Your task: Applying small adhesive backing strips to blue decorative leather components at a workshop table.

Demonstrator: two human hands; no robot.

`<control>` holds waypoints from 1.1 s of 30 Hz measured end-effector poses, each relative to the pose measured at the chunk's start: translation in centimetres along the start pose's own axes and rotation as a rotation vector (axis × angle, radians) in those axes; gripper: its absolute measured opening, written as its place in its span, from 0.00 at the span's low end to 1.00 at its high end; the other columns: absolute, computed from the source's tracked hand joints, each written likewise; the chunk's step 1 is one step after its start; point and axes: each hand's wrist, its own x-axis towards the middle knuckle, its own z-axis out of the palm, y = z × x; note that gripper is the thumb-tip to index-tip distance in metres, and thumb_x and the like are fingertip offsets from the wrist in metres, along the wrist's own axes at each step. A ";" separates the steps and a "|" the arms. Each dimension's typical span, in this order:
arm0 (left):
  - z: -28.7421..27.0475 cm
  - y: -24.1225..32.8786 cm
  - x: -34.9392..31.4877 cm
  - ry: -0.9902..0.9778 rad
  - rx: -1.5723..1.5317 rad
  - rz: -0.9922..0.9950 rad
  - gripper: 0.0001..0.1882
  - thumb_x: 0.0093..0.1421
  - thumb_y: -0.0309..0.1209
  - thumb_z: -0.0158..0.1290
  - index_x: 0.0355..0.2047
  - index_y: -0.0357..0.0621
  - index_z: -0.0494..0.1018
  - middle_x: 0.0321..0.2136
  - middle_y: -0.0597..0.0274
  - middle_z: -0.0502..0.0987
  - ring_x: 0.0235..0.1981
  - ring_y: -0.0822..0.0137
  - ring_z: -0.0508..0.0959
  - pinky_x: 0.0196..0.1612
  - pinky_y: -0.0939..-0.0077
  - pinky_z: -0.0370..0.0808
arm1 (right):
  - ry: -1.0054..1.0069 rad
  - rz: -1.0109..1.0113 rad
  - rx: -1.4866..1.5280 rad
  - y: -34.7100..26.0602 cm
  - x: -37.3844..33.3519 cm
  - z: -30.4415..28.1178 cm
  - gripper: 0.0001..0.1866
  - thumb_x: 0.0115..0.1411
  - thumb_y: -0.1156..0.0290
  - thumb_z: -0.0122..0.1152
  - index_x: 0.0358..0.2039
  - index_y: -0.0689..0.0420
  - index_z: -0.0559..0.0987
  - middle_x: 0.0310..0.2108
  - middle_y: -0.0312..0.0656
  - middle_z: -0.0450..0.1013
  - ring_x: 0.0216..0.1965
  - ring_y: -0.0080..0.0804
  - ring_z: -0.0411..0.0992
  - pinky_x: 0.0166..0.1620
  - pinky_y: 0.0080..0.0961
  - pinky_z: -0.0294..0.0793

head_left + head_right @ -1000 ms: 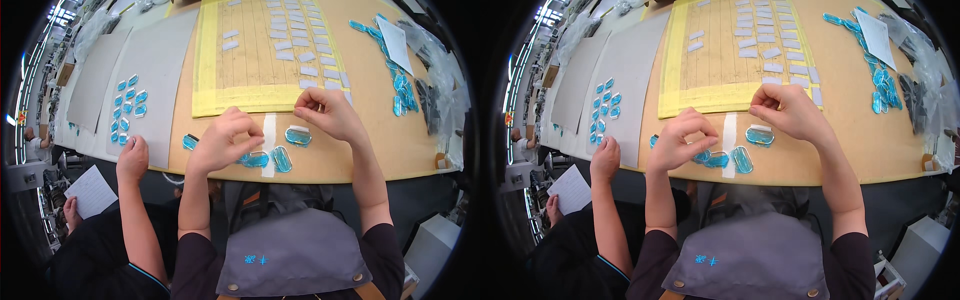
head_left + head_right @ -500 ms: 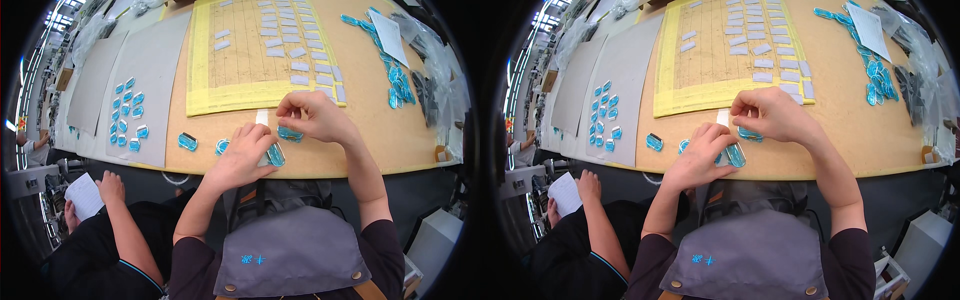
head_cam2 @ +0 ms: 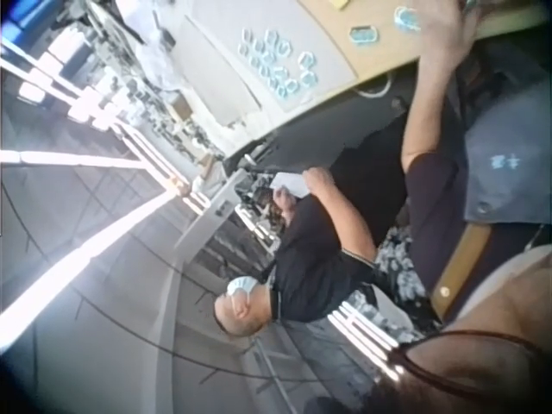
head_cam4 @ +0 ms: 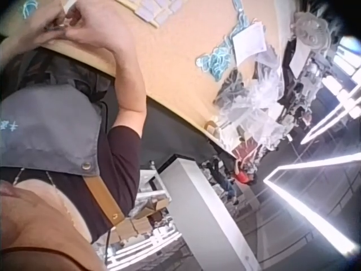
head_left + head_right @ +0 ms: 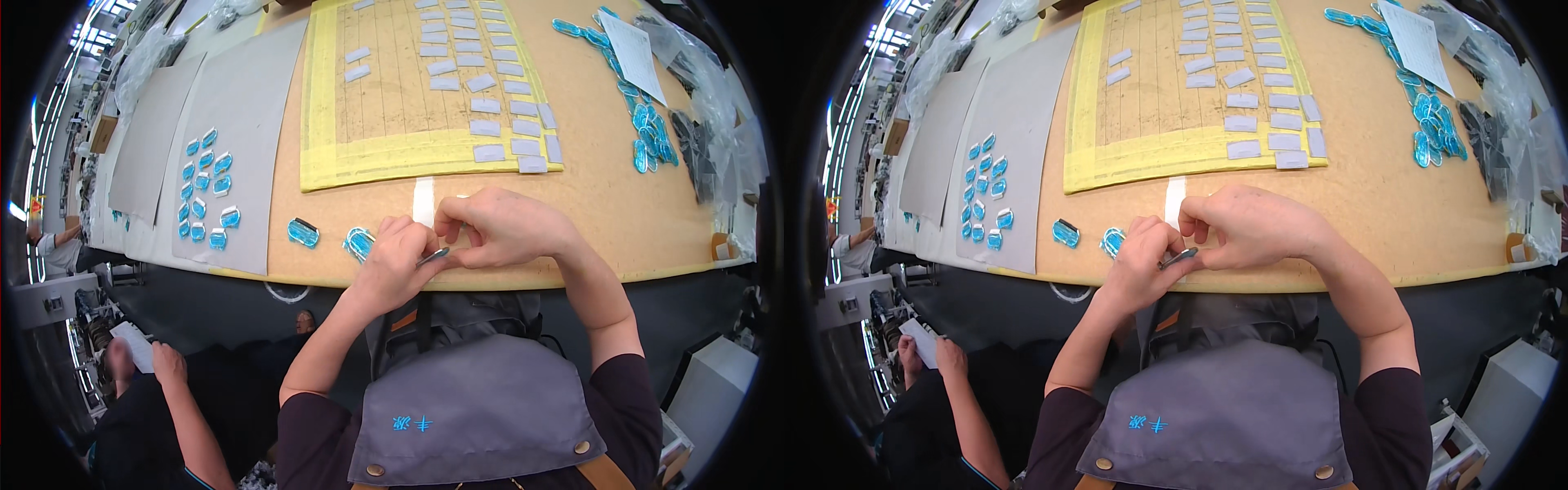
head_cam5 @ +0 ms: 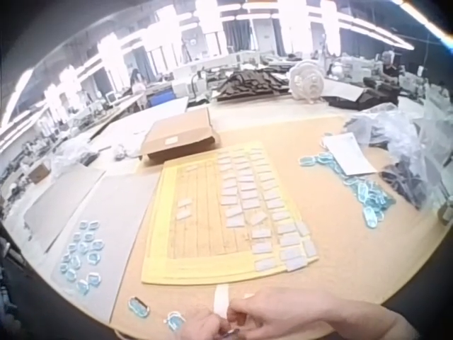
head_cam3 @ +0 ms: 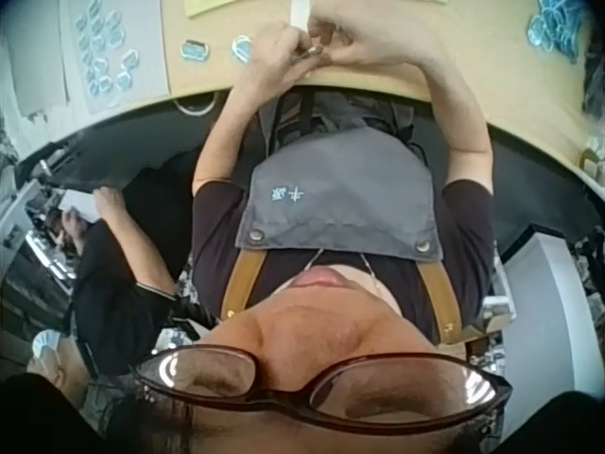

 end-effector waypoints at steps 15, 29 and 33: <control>-3.8 0.8 8.9 0.086 -1.218 -0.255 0.14 0.68 0.35 0.51 0.44 0.35 0.69 0.34 0.61 0.77 0.33 0.76 0.77 0.35 0.83 0.74 | 0.441 -0.051 0.916 2.0 -0.6 -2.1 0.07 0.64 0.69 0.58 0.35 0.58 0.74 0.26 0.34 0.75 0.23 0.14 0.73 0.24 0.09 0.68; -2.1 -1.9 9.1 0.056 -1.580 -0.173 0.13 0.70 0.33 0.44 0.40 0.35 0.72 0.37 0.53 0.79 0.34 0.63 0.82 0.36 0.68 0.81 | 0.506 -0.075 1.168 1.7 -0.3 -2.3 0.06 0.64 0.70 0.56 0.34 0.58 0.72 0.26 0.37 0.76 0.23 0.15 0.74 0.25 0.11 0.69; -2.2 -2.0 8.9 0.072 -1.551 -0.158 0.13 0.70 0.33 0.44 0.41 0.35 0.72 0.36 0.54 0.79 0.33 0.64 0.81 0.35 0.69 0.80 | 0.512 -0.039 1.150 1.6 -0.1 -2.2 0.06 0.64 0.70 0.57 0.34 0.57 0.72 0.25 0.35 0.75 0.21 0.15 0.73 0.23 0.10 0.69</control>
